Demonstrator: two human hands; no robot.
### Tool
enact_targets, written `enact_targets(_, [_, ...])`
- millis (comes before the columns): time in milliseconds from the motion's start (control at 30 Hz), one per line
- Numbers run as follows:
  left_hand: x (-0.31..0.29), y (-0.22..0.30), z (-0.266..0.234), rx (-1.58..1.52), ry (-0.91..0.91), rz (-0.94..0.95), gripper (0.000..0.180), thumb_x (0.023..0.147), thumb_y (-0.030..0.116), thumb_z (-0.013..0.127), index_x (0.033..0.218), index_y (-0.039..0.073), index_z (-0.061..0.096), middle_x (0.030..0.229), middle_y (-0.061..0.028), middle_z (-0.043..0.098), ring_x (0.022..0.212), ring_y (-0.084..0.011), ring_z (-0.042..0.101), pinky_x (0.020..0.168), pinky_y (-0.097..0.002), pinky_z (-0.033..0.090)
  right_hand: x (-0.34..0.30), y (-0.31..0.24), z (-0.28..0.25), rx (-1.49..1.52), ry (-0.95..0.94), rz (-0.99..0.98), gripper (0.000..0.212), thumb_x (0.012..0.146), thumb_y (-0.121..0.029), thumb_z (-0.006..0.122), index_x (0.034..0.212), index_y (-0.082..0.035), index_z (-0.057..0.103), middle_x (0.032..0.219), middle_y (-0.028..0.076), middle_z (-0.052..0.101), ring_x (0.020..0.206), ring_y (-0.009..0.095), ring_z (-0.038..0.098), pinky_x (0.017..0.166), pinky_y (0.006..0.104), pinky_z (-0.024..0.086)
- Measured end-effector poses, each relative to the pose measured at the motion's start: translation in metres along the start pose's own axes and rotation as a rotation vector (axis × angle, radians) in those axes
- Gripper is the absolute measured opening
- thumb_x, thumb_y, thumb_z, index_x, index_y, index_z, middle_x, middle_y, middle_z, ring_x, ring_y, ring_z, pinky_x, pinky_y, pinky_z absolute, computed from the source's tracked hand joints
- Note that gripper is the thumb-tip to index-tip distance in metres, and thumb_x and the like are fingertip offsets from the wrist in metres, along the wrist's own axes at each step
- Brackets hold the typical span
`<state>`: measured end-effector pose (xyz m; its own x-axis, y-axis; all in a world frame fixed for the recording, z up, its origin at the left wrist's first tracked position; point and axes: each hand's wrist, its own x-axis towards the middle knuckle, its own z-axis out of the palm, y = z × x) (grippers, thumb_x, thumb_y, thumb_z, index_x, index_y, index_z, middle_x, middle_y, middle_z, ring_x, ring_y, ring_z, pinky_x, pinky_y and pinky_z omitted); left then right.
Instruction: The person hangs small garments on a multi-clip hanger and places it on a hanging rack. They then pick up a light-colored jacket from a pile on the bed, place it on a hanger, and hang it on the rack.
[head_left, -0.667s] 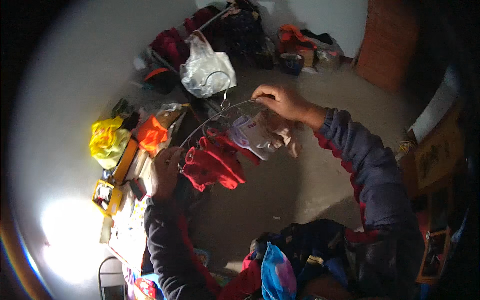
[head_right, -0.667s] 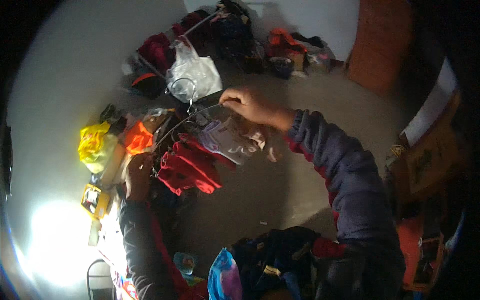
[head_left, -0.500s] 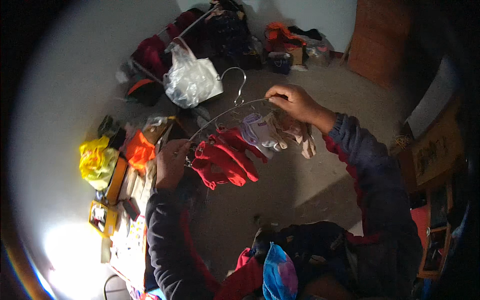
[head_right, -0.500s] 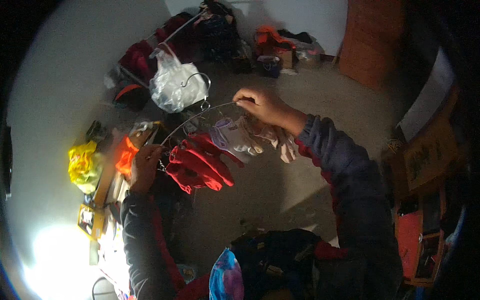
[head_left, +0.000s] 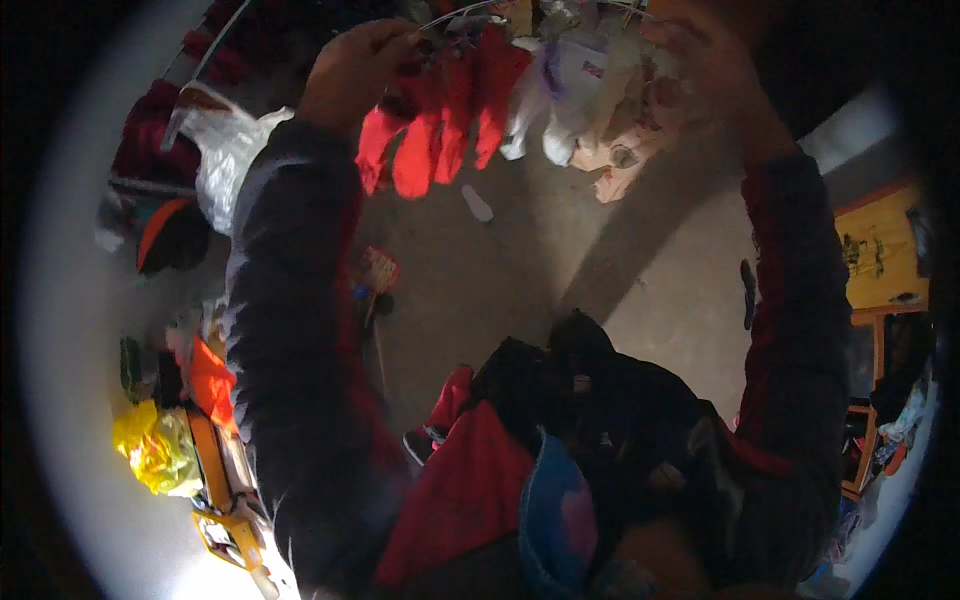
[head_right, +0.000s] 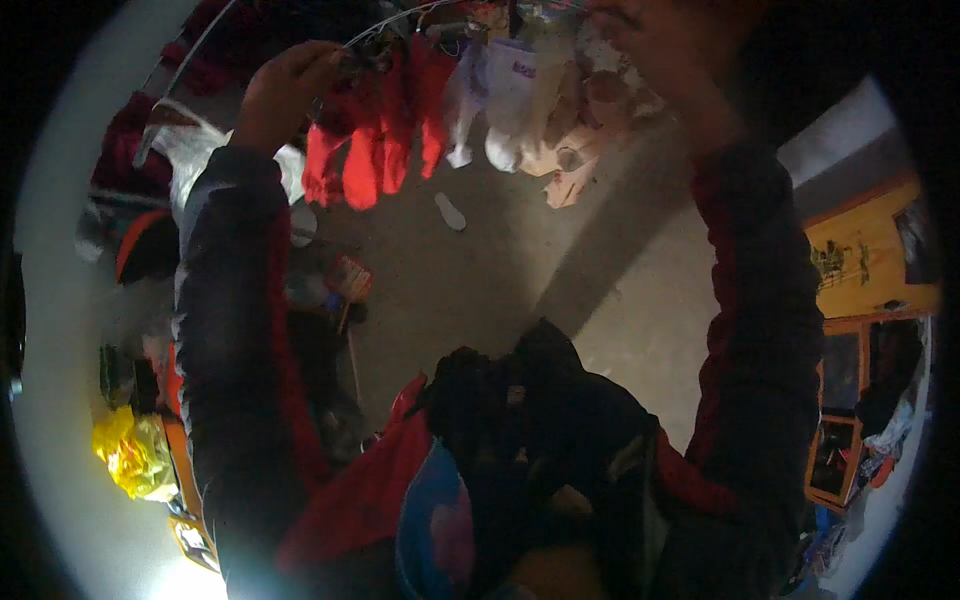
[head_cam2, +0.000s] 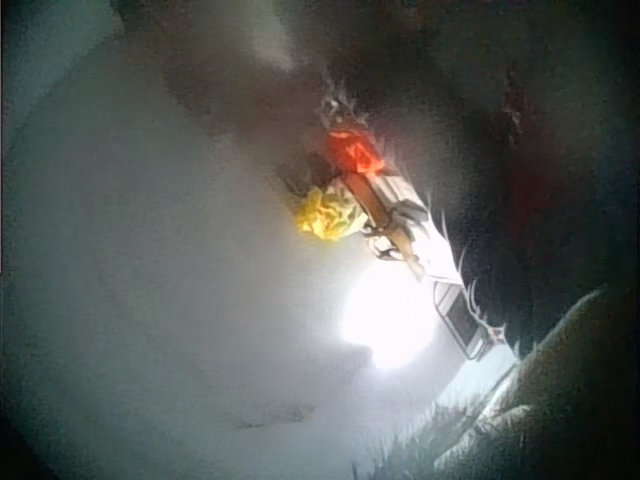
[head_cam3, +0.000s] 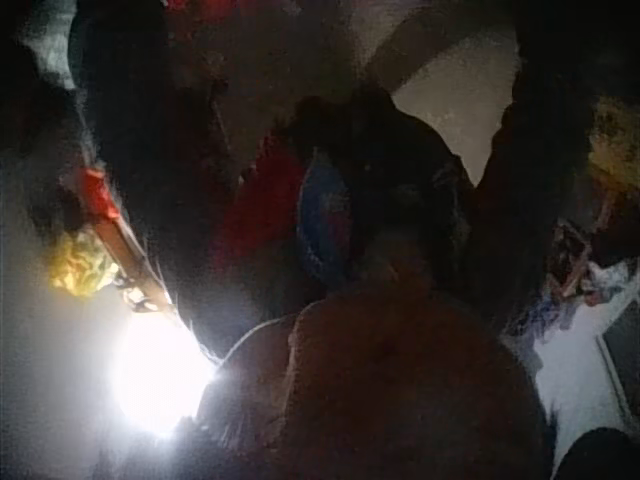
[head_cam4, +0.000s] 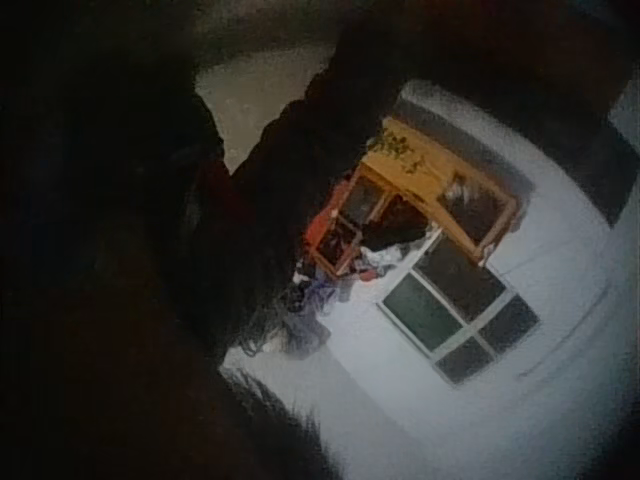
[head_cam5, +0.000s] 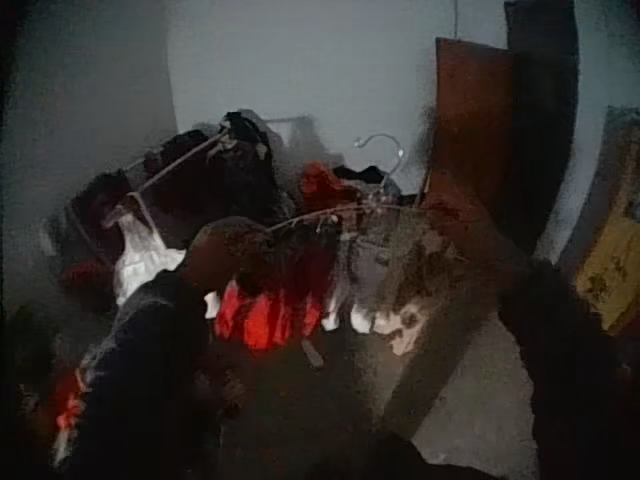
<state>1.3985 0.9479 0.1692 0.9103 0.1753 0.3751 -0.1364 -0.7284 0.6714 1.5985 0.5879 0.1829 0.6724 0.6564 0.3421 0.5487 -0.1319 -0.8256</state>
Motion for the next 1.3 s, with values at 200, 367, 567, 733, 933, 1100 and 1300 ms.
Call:
enact_targets(200, [0.136, -0.103, 0.041, 0.060, 0.045, -0.058, 0.030, 0.096, 0.028, 0.060, 0.112, 0.004, 0.068, 0.097, -0.0099, 0.071, 0.089, -0.0194, 0.068, 0.080, -0.0350, 0.052, 0.144, 0.108, -0.012, -0.411, 0.018, -0.252, 0.030, 0.095, -0.025, 0.061, 0.116, -0.004, 0.065, 0.116, 0.010, 0.065, 0.102, 0.019, 0.063, 0.090, 0.0317, 0.050])
enact_targets(367, [0.212, -0.178, 0.046, 0.075, 0.178, -0.154, 0.028, 0.093, 0.026, 0.063, 0.109, 0.003, 0.069, 0.099, -0.0131, 0.070, 0.092, -0.0252, 0.068, 0.082, -0.0359, 0.051, 0.283, 0.149, -0.003, -0.252, -0.151, 0.025, 0.025, 0.095, -0.021, 0.061, 0.112, -0.004, 0.066, 0.105, 0.008, 0.064, 0.091, 0.013, 0.060, 0.080, 0.0286, 0.049])
enact_targets(567, [0.320, -0.282, -0.014, 0.051, 0.270, -0.190, 0.028, 0.094, 0.023, 0.062, 0.110, 0.001, 0.069, 0.098, -0.0142, 0.070, 0.092, -0.0254, 0.067, 0.081, -0.0350, 0.051, 0.485, 0.191, 0.065, -0.272, -0.172, -0.070, 0.026, 0.095, -0.023, 0.060, 0.113, -0.004, 0.064, 0.098, 0.008, 0.063, 0.088, 0.012, 0.059, 0.077, 0.0273, 0.048])
enact_targets(733, [0.408, -0.351, -0.065, -0.232, 0.264, -0.489, 0.028, 0.094, 0.023, 0.061, 0.111, 0.001, 0.068, 0.094, -0.0116, 0.070, 0.089, -0.0197, 0.067, 0.079, -0.0318, 0.052, 0.619, 0.211, 0.110, -0.211, -0.197, -0.187, 0.023, 0.093, -0.021, 0.061, 0.107, -0.004, 0.066, 0.091, 0.007, 0.066, 0.082, 0.014, 0.062, 0.072, 0.0299, 0.049])
enact_targets(933, [0.499, -0.461, -0.119, -0.145, 0.360, -0.464, 0.028, 0.095, 0.023, 0.061, 0.111, 0.001, 0.068, 0.090, -0.0056, 0.069, 0.085, -0.0122, 0.065, 0.076, -0.0292, 0.052, 0.782, 0.236, 0.170, -0.142, -0.337, -0.267, 0.021, 0.095, -0.019, 0.059, 0.107, -0.003, 0.064, 0.092, 0.007, 0.066, 0.083, 0.015, 0.062, 0.074, 0.0304, 0.050])
enact_targets(1100, [0.588, -0.578, -0.164, 0.008, 0.529, -0.389, 0.029, 0.095, 0.025, 0.063, 0.111, 0.001, 0.068, 0.091, -0.0049, 0.069, 0.085, -0.0108, 0.062, 0.075, -0.0277, 0.050, 0.975, 0.257, 0.236, -0.075, -0.393, -0.529, 0.019, 0.095, -0.017, 0.058, 0.107, -0.003, 0.064, 0.089, 0.006, 0.066, 0.083, 0.012, 0.061, 0.073, 0.0292, 0.049])
enact_targets(1300, [0.658, -0.698, -0.243, 0.013, 0.634, -0.435, 0.029, 0.096, 0.026, 0.061, 0.111, 0.003, 0.068, 0.095, -0.0054, 0.069, 0.088, -0.0120, 0.062, 0.078, -0.0288, 0.050, 1.160, 0.267, 0.354, -0.172, -0.497, -0.515, 0.020, 0.096, -0.018, 0.056, 0.104, -0.003, 0.065, 0.097, 0.013, 0.070, 0.090, 0.021, 0.066, 0.078, 0.0339, 0.050])
